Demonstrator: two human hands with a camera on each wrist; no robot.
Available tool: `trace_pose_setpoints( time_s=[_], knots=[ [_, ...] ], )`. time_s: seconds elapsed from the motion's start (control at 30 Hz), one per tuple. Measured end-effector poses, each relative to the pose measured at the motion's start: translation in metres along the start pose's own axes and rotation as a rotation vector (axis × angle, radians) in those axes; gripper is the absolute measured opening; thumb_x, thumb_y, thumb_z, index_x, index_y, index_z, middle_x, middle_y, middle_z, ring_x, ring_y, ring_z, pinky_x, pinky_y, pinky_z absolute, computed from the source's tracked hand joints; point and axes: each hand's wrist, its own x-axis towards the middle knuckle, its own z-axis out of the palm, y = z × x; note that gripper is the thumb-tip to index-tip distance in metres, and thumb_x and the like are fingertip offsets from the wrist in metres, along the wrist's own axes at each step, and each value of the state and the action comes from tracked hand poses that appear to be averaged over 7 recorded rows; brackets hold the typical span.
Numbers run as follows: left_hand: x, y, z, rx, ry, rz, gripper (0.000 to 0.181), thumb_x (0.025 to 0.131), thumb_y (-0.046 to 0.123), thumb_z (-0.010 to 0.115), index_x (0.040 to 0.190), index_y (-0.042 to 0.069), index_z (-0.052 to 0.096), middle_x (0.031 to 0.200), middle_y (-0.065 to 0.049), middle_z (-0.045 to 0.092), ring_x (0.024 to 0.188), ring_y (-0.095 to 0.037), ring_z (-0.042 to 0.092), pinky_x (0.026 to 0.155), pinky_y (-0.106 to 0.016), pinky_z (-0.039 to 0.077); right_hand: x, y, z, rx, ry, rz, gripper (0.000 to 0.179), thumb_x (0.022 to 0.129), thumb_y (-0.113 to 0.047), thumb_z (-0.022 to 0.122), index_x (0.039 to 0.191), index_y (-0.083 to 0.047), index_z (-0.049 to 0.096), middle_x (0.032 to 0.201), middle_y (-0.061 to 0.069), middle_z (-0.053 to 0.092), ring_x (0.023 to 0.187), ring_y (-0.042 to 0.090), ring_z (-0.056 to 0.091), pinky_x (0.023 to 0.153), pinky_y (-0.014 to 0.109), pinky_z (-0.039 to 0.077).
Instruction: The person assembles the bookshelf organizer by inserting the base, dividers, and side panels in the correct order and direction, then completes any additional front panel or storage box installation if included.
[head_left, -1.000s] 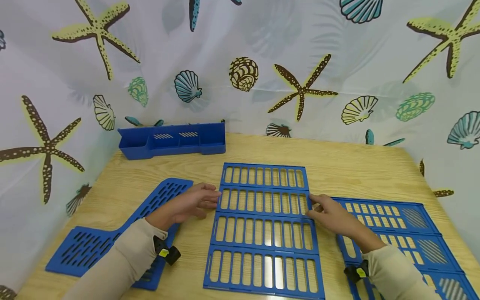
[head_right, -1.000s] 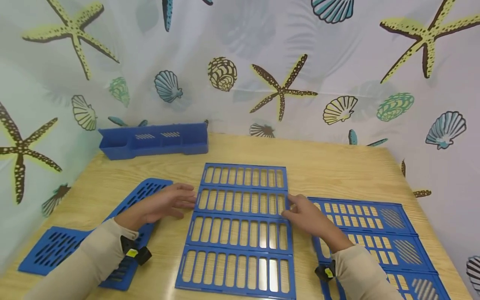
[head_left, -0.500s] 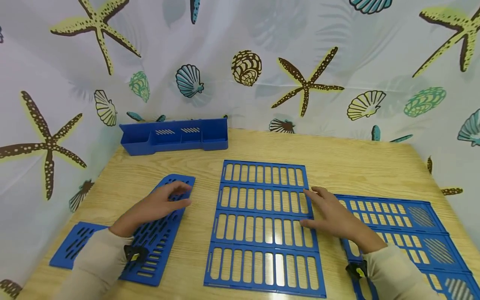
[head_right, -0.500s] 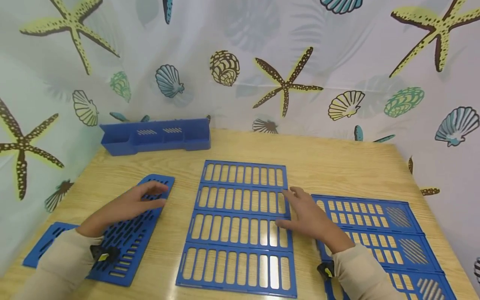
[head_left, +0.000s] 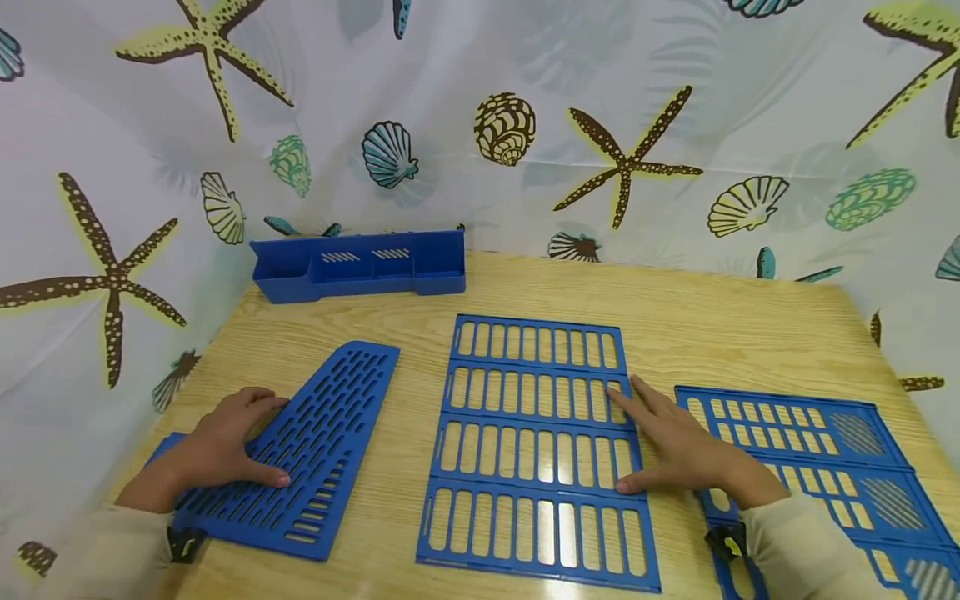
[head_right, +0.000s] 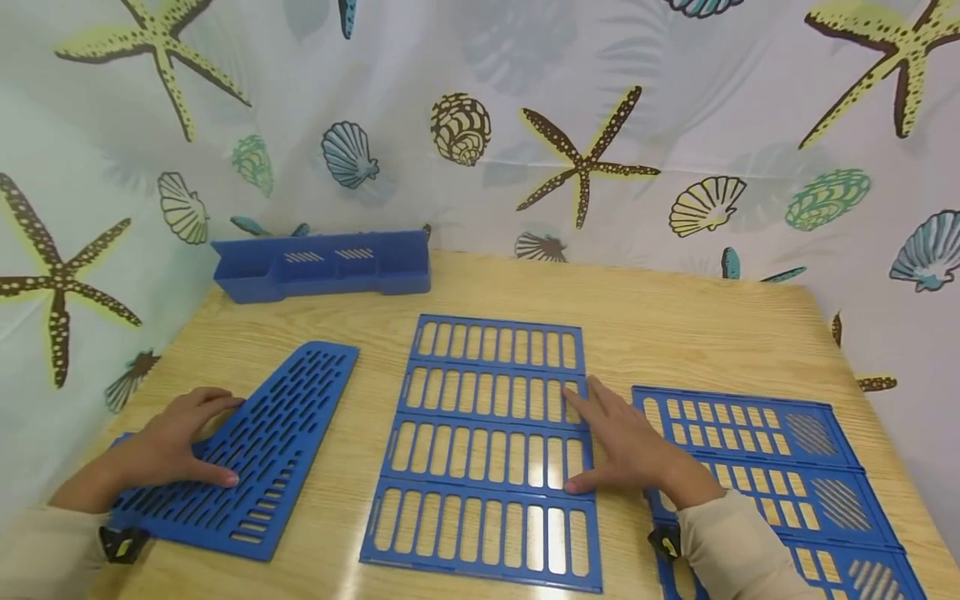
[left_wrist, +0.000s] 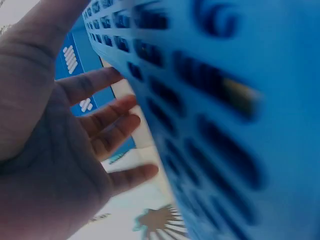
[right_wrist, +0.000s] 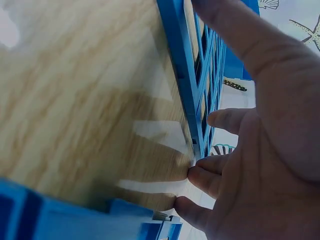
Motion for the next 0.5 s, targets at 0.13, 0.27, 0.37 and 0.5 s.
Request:
trace_pose_setpoints(
  time_s=[0.13,0.27,0.37,0.5],
  knots=[
    [0.000,-0.004,0.005,0.019,0.072,-0.009,0.094,0.065,0.049,0.090,0.136,-0.002,0.055,0.131,-0.023,0.052,0.118,-0.046,0.053,0.087,-0.061,0.047,0.000,0.001,0.001,-0.014,0.001,-0.002,0.118,0.071,-0.060,0.083,0.159,-0.012,0.022,0.162,0.034,0.010,0.142,0.064,0.021,0.102,0.079,0.028],
    [0.002,-0.007,0.006,0.032,0.108,-0.051,0.083,0.069,0.052,0.087,0.127,-0.001,0.059,0.117,-0.017,0.061,0.105,-0.036,0.061,0.084,-0.055,0.051,-0.001,0.001,0.001,-0.023,0.003,0.012,0.118,0.070,-0.061,0.083,0.159,-0.010,0.024,0.162,0.034,0.010,0.142,0.062,0.022,0.103,0.078,0.028],
    [0.001,-0.009,0.007,0.035,0.116,-0.075,0.081,0.072,0.053,0.085,0.126,-0.001,0.058,0.114,-0.017,0.063,0.102,-0.034,0.063,0.083,-0.054,0.051,-0.002,0.002,0.000,-0.022,0.008,0.009,0.117,0.070,-0.060,0.083,0.158,-0.009,0.026,0.162,0.033,0.011,0.142,0.062,0.022,0.103,0.078,0.029],
    [-0.002,-0.011,0.008,0.015,0.145,-0.069,0.073,0.075,0.046,0.085,0.127,0.000,0.059,0.113,-0.017,0.063,0.102,-0.036,0.064,0.083,-0.055,0.052,-0.003,0.003,0.001,-0.027,0.016,-0.007,0.115,0.071,-0.061,0.082,0.157,-0.008,0.027,0.162,0.034,0.012,0.142,0.062,0.024,0.102,0.077,0.031]
  ],
)
